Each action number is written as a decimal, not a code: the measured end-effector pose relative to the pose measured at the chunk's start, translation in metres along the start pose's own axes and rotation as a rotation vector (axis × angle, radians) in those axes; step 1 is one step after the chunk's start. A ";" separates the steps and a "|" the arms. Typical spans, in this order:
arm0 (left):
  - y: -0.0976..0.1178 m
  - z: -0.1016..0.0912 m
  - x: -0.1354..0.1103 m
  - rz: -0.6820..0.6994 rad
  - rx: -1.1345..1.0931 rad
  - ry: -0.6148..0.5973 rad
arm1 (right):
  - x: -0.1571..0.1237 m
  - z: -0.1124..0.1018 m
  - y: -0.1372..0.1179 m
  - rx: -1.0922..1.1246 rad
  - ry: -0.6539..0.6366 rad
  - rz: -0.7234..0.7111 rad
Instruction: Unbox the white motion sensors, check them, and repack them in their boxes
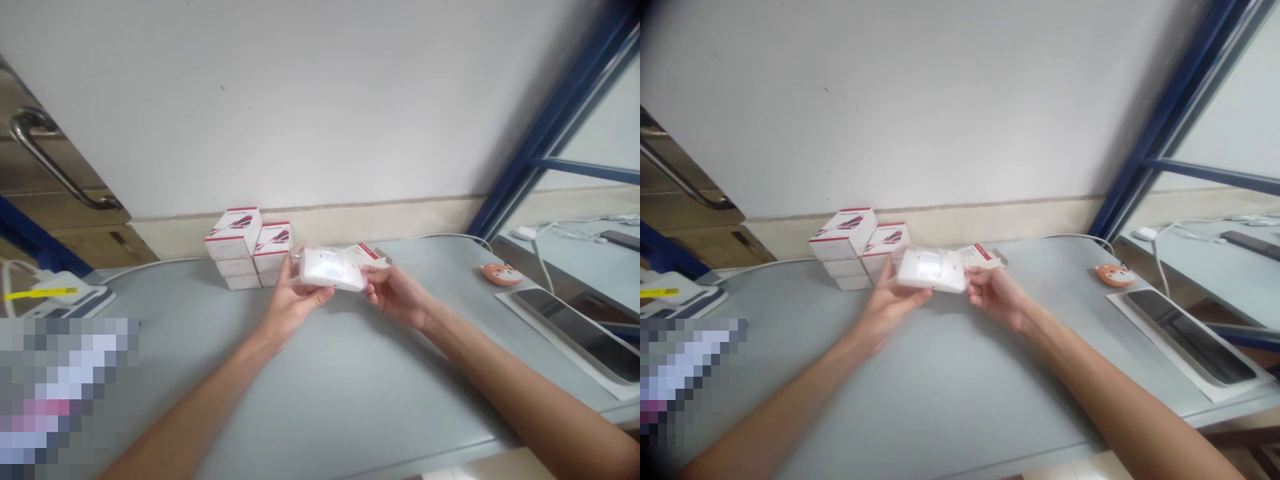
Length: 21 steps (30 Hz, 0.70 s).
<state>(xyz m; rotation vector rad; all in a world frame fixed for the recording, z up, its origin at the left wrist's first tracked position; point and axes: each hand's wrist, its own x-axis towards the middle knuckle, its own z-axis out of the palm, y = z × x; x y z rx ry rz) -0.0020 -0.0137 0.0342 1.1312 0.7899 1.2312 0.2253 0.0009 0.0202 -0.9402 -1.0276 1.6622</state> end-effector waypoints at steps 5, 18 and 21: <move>0.003 -0.002 -0.001 0.104 0.136 0.062 | -0.004 0.009 -0.002 0.081 -0.011 0.070; -0.004 0.000 -0.005 0.321 0.305 0.171 | 0.000 0.013 0.007 -0.229 0.090 -0.265; -0.007 -0.002 -0.004 0.317 0.383 0.170 | 0.000 0.012 0.007 -0.235 0.111 -0.303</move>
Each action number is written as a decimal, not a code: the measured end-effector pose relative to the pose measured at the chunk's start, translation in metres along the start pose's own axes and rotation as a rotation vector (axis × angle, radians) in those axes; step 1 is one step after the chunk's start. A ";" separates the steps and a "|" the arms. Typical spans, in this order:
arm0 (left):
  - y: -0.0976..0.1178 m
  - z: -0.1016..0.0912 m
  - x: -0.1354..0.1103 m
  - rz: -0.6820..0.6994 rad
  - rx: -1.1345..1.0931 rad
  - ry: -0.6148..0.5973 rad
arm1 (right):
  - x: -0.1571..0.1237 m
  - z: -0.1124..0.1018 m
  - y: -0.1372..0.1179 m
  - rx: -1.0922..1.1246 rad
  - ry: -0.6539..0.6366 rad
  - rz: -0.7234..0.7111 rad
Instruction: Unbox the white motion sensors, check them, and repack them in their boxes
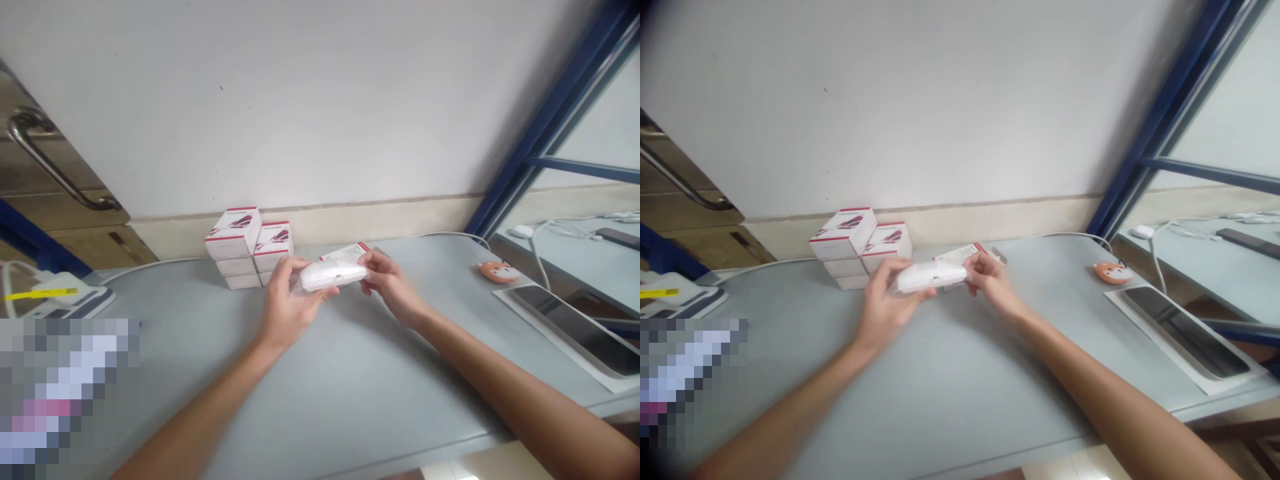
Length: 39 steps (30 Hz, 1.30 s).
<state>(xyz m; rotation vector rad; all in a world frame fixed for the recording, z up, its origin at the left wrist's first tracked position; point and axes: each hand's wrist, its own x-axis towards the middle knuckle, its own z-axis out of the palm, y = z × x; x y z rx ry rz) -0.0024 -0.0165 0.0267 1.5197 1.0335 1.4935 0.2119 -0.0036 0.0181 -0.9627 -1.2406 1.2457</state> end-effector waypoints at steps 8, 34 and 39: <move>-0.005 -0.003 0.006 -0.273 0.116 -0.154 | 0.002 -0.007 0.003 -0.213 -0.060 -0.116; -0.014 0.001 0.002 -0.563 -0.466 -0.320 | 0.005 -0.010 0.009 -0.109 0.024 -0.121; -0.028 0.005 0.006 -0.619 -0.507 -0.197 | -0.001 -0.007 0.004 -0.387 -0.029 -0.350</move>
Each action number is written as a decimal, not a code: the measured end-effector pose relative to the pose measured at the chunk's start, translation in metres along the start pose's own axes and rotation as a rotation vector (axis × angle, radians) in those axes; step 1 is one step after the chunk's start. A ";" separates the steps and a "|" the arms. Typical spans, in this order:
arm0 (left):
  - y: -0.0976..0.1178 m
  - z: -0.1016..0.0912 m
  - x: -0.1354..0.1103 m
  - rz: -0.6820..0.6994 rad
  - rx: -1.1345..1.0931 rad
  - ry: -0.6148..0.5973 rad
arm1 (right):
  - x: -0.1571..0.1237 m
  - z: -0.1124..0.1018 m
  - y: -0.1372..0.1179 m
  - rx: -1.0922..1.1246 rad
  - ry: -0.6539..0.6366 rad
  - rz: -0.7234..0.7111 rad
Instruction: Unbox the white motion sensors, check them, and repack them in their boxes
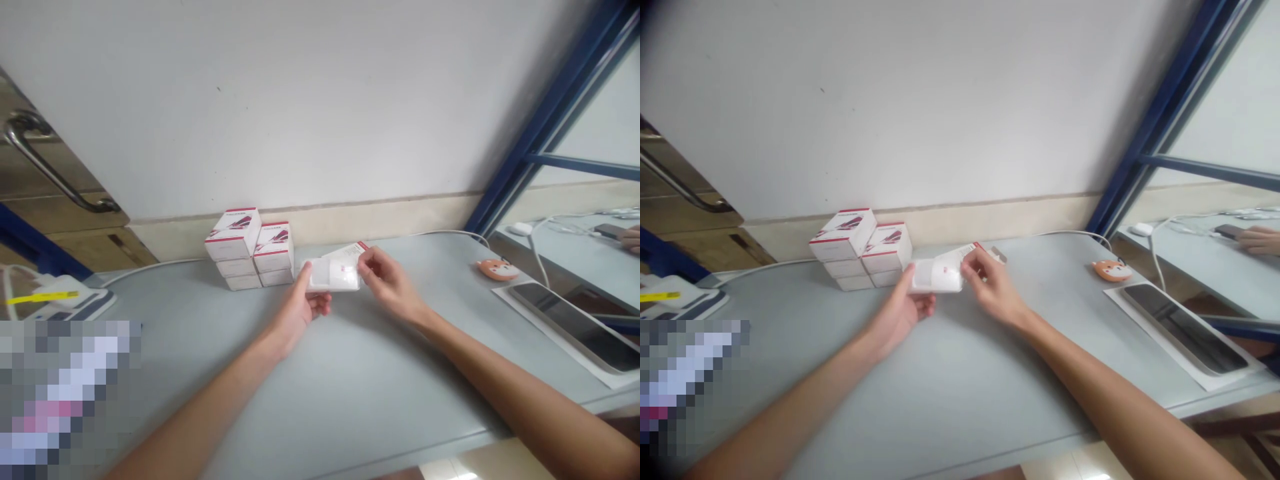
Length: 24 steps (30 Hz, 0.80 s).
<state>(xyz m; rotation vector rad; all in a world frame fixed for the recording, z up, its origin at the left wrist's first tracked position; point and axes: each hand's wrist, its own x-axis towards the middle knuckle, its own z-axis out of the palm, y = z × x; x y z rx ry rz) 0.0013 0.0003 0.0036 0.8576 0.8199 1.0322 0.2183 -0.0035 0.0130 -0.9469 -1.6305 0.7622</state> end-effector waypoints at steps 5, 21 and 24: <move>0.009 0.003 0.000 -0.028 -0.115 0.052 | -0.003 0.005 -0.006 -0.162 -0.064 -0.279; 0.008 -0.003 -0.004 -0.100 0.013 -0.043 | -0.020 0.023 -0.006 0.091 -0.368 0.026; 0.006 -0.001 -0.004 -0.046 -0.015 -0.082 | -0.024 0.032 -0.002 0.107 -0.299 0.002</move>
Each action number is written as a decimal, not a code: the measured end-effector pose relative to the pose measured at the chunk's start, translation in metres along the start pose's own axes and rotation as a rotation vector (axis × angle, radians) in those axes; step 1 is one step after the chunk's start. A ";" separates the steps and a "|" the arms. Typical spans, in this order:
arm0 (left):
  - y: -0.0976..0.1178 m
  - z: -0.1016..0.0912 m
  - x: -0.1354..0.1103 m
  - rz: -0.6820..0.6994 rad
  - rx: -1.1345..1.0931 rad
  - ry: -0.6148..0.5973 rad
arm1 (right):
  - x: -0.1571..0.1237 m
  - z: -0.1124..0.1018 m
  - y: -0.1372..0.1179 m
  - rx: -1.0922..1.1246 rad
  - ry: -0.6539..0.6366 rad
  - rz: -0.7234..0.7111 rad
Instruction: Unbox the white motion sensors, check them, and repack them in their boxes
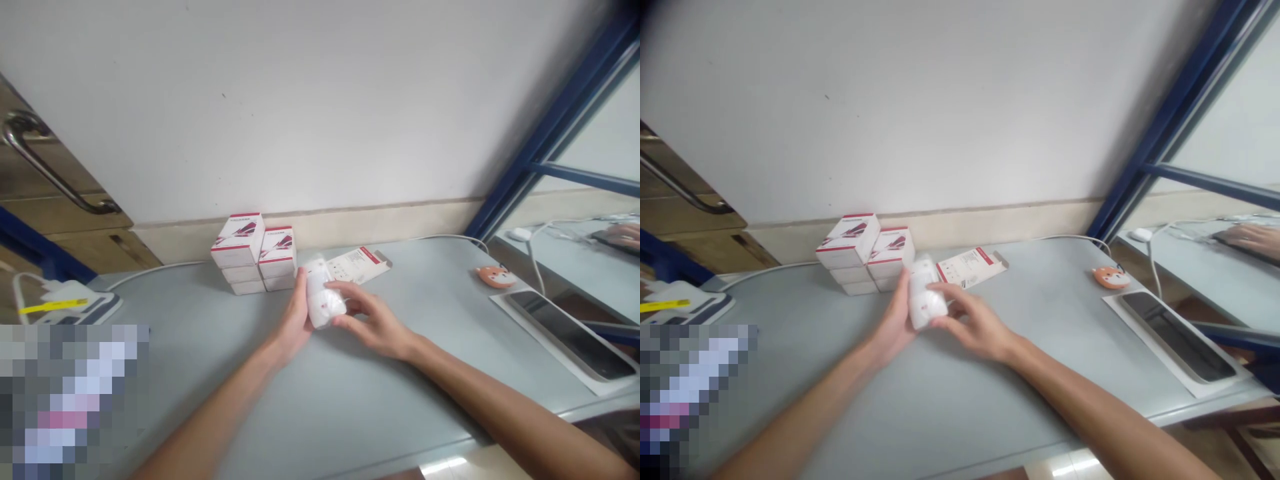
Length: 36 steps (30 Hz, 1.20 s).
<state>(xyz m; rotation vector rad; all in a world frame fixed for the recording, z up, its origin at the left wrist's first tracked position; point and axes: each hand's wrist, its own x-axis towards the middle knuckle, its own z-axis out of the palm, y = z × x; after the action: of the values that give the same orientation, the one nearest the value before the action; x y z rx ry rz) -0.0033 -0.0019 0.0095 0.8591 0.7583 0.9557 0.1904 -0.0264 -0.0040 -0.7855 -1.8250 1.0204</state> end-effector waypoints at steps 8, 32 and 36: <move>0.000 -0.001 -0.010 0.419 0.719 0.050 | 0.018 -0.020 -0.007 0.250 0.370 0.072; 0.014 0.053 0.073 0.467 1.556 -0.136 | 0.012 -0.111 0.034 -0.164 0.461 0.345; 0.014 0.051 0.056 0.612 1.434 -0.094 | 0.015 -0.098 0.018 -0.207 0.472 0.291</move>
<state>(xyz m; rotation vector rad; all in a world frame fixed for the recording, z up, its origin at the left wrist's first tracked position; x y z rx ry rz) 0.0556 0.0392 0.0359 2.4678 1.1035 0.7749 0.2747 0.0256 0.0134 -1.3250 -1.4443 0.7435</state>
